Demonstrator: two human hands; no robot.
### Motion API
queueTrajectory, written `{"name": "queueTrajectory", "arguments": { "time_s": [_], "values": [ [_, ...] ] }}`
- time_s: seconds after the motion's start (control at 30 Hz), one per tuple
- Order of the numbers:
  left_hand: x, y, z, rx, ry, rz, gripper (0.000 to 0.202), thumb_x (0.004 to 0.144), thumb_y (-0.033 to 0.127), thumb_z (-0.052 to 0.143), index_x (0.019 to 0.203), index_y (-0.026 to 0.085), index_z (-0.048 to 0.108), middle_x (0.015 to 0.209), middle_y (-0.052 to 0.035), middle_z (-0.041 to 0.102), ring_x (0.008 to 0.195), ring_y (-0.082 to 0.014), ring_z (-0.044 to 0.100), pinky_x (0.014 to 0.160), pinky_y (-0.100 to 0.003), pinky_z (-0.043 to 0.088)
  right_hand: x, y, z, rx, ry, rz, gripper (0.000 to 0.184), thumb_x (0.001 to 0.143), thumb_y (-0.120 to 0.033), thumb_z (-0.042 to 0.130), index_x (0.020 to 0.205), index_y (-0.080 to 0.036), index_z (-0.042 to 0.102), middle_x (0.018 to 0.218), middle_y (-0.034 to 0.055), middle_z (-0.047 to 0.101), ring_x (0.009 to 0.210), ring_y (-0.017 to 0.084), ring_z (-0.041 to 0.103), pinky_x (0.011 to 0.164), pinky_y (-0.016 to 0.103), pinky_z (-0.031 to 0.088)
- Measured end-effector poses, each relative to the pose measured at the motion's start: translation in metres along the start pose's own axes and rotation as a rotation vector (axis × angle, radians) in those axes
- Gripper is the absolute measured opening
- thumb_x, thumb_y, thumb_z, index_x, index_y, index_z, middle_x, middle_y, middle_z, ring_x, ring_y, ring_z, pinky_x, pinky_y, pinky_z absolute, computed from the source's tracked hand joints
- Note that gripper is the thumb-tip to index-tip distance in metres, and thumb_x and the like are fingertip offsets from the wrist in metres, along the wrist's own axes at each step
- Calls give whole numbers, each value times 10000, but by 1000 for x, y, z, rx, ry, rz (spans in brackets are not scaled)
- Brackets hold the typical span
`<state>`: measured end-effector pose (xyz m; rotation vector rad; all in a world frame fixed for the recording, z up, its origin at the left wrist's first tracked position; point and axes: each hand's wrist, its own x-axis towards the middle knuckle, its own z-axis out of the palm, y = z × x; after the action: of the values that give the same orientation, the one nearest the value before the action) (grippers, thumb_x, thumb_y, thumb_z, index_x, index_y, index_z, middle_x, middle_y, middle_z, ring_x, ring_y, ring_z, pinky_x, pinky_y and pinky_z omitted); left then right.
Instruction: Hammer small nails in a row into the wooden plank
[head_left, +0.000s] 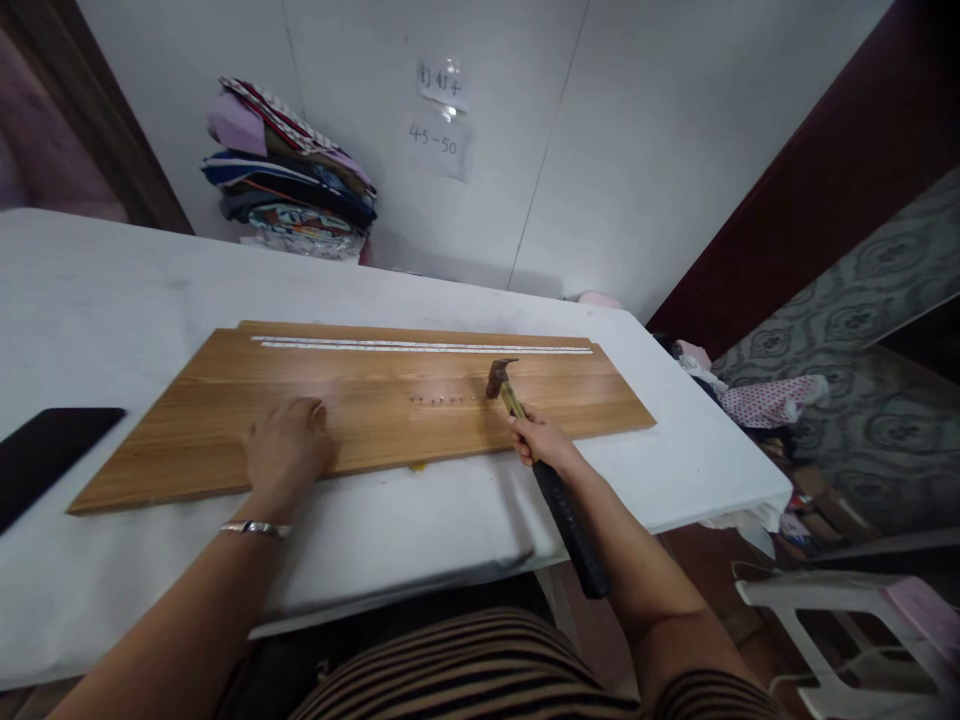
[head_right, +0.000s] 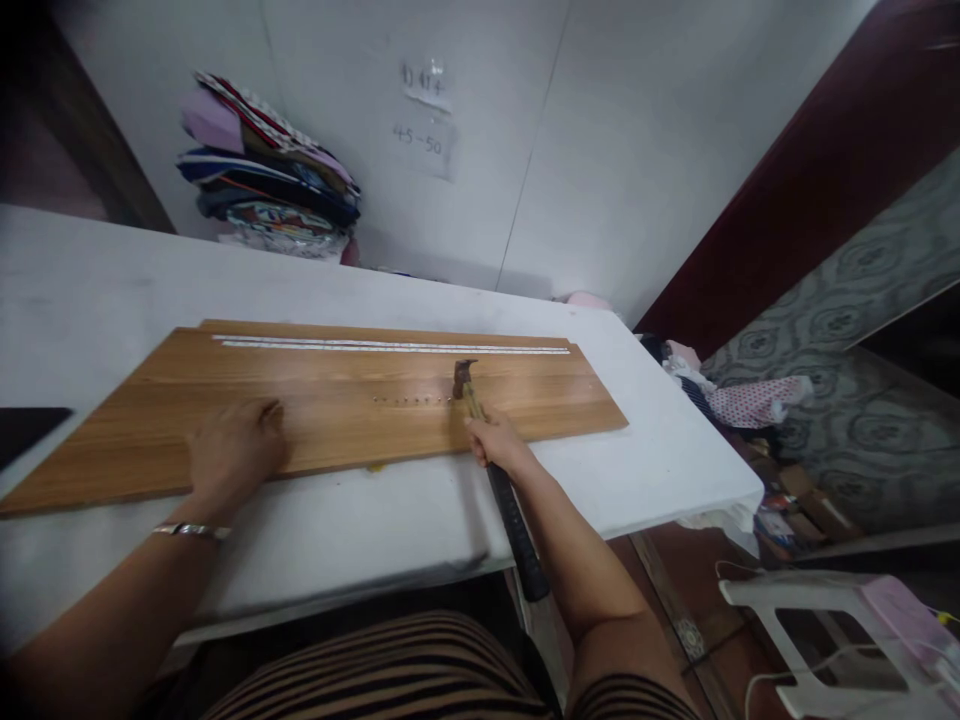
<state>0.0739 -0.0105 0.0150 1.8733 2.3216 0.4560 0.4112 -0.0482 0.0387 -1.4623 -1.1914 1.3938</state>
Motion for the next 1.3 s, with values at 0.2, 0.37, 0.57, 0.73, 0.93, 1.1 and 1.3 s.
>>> {"name": "queueTrajectory", "arguments": {
  "time_s": [0.2, 0.37, 0.57, 0.73, 0.93, 1.1, 1.3],
  "values": [
    [-1, 1, -2, 2, 2, -5, 519, 1008, 275, 295, 1326, 99, 665, 1416, -198, 640, 1324, -340, 548, 1091, -510, 405, -1, 0, 1, 17, 13, -4, 310, 748, -403, 659, 831, -260, 396, 525, -128, 443, 349, 64, 338, 351, 209, 278],
    [-1, 1, -2, -4, 3, 2, 513, 990, 260, 313, 1327, 93, 662, 1413, -213, 634, 1323, -343, 544, 1081, -514, 405, -2, -1, 1, 17, 0, 4, 299, 748, -402, 649, 834, -258, 401, 535, -123, 451, 357, 66, 349, 350, 210, 282],
    [-2, 3, -4, 11, -4, 1, 518, 993, 261, 299, 1312, 101, 674, 1405, -208, 641, 1315, -341, 556, 1075, -506, 420, -1, -2, 1, 20, 14, 3, 299, 759, -393, 652, 841, -257, 399, 533, -127, 447, 360, 62, 345, 357, 208, 277],
    [-3, 4, -5, 1, 10, 12, 519, 992, 259, 298, 1313, 88, 668, 1410, -218, 637, 1310, -363, 552, 1072, -544, 413, -2, -1, 2, 26, 10, 20, 326, 742, -402, 664, 847, -259, 390, 536, -127, 453, 367, 66, 363, 359, 206, 282],
    [0, 1, -1, 13, 0, 7, 542, 1005, 298, 267, 1298, 103, 680, 1394, -211, 648, 1293, -351, 563, 1072, -521, 411, -1, -3, 2, 8, 14, -16, 298, 740, -407, 636, 828, -258, 394, 529, -123, 437, 368, 67, 346, 353, 207, 286],
    [0, 0, -1, 9, 2, 5, 537, 1005, 308, 275, 1319, 115, 665, 1415, -199, 635, 1332, -335, 537, 1091, -508, 399, -1, -2, 1, 7, 11, 15, 262, 752, -372, 621, 830, -254, 401, 533, -114, 439, 378, 72, 354, 356, 209, 294],
    [-1, 0, 0, 3, 11, 13, 525, 1008, 301, 276, 1288, 117, 681, 1401, -196, 646, 1303, -343, 554, 1078, -513, 411, 4, 0, 1, 15, 11, 10, 297, 741, -400, 650, 811, -256, 400, 533, -114, 439, 369, 69, 347, 348, 209, 291]
  ]
}}
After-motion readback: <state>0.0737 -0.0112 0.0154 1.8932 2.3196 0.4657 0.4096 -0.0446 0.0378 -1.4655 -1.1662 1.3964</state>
